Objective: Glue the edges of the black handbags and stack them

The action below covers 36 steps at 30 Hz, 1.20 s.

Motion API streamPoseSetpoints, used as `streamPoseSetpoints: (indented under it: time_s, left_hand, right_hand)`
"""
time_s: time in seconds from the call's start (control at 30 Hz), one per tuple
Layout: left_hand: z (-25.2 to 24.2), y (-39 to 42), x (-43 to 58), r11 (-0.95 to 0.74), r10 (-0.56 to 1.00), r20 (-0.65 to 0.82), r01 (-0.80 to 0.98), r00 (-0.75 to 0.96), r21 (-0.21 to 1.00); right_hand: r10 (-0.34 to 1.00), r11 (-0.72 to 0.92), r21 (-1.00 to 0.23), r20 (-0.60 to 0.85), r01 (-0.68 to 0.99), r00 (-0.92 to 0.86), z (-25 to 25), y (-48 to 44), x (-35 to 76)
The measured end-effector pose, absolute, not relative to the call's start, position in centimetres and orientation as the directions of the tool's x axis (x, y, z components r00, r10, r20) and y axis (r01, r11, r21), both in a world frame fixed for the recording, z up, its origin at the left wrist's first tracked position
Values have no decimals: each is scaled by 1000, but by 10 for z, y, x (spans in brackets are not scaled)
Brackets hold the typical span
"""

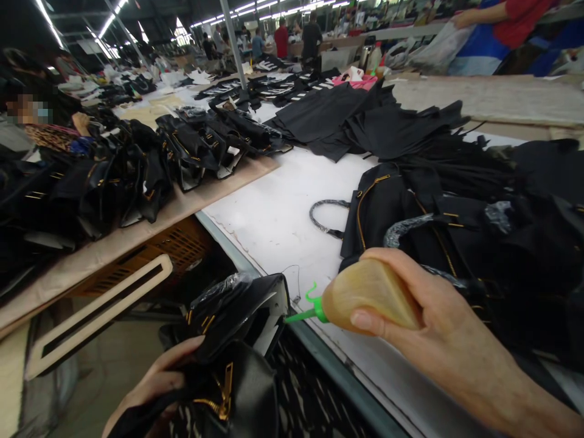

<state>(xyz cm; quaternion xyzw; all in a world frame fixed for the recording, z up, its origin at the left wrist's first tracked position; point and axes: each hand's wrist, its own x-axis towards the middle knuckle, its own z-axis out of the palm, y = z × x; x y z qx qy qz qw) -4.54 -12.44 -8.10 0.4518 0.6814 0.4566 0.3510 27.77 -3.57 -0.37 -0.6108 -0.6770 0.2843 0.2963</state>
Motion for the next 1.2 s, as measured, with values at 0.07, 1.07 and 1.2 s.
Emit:
streamPoseSetpoints:
  time_s: [0.07, 1.07, 1.2]
  left_hand:
    - [-86, -128, -49, 184, 935, -79, 284, -347, 941]
    - [-62, -113, -31, 154, 897, -103, 85, -429, 984]
    - [-60, -111, -30, 143, 885, -88, 87, -458, 986]
  right_hand:
    - [995, 99, -743, 55, 662, -87, -5, -37, 277]
    - [992, 69, -699, -29, 712, -125, 14, -17, 254]
    - [991, 83, -710, -13, 700, -131, 15, -16, 253]
